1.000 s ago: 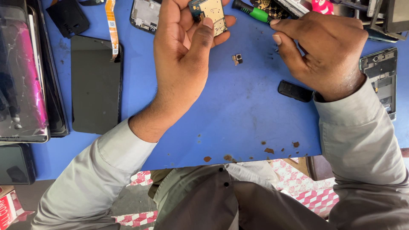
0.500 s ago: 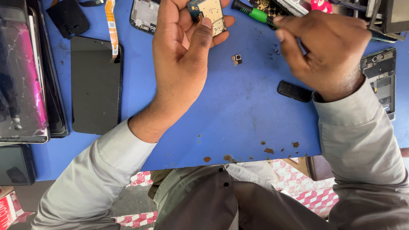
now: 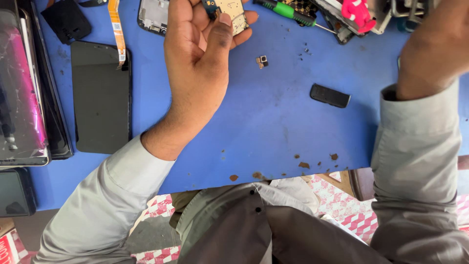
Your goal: The person holds a disassembled phone motherboard in one hand and scrubs it with a small brush, then uses a green-handled screwdriver to pry and work on the board, picking small components off the work surface and continuing to brush and manipulate the board by hand.
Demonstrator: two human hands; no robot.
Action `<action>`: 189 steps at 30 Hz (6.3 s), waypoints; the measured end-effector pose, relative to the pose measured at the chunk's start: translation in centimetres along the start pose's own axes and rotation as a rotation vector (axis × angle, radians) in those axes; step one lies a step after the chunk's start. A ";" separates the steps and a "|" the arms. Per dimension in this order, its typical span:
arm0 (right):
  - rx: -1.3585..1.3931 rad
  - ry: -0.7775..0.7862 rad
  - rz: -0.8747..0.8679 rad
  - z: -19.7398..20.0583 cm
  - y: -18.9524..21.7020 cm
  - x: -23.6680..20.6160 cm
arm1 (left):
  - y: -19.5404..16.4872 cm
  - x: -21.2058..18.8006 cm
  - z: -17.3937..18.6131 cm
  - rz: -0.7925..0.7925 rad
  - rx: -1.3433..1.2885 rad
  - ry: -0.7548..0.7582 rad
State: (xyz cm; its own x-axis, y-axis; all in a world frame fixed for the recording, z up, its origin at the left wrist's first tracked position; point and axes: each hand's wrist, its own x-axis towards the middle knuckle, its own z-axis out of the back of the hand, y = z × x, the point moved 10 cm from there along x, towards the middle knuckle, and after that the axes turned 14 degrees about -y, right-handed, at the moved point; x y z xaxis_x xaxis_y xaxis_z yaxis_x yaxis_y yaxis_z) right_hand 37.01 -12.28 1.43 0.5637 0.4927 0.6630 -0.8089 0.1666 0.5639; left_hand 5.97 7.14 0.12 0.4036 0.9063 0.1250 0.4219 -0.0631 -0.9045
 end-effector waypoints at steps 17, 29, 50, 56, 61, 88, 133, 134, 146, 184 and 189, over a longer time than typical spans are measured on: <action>0.068 0.200 0.565 -4.9 17.2 0.6 | 0.5 -0.2 -0.4 -0.078 0.026 0.053; 0.014 0.190 0.582 -4.5 16.5 0.7 | 0.7 -0.2 -0.3 -0.057 0.016 0.034; 0.045 0.375 0.215 -5.4 8.9 -0.8 | 2.6 -0.2 -1.5 -0.092 0.053 -0.022; 0.042 0.415 0.147 -5.4 7.3 -1.2 | 2.6 -0.1 -1.6 -0.105 0.084 -0.032; 0.054 0.402 0.149 -5.4 7.6 -0.9 | 2.4 -0.1 -1.7 -0.112 0.066 -0.027; 0.050 0.246 0.557 -4.6 14.2 -0.1 | 1.4 -0.2 -0.9 -0.098 0.091 0.000; 0.111 -0.013 0.036 -2.8 5.9 0.4 | -2.2 1.3 1.3 -0.131 -0.121 -0.058; 0.155 -0.040 -0.023 -2.5 4.6 0.6 | -2.2 1.3 1.2 -0.138 -0.093 -0.057; -0.120 0.024 0.293 -3.3 10.1 0.4 | -1.5 0.7 0.9 -0.051 0.013 -0.034; 0.109 0.231 0.573 -5.4 17.8 -0.2 | -1.0 0.1 0.4 0.073 0.048 0.016; 0.010 0.218 0.614 -5.1 17.8 -0.1 | -0.7 0.0 0.2 0.054 0.027 0.020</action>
State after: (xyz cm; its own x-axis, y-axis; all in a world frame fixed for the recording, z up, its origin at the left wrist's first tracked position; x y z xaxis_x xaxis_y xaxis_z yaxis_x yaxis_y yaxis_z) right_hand 21.68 -5.00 8.92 -0.0482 0.6581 0.7514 -0.9708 -0.2078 0.1197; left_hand 5.51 7.32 0.63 0.4418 0.8932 0.0835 0.3771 -0.1004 -0.9207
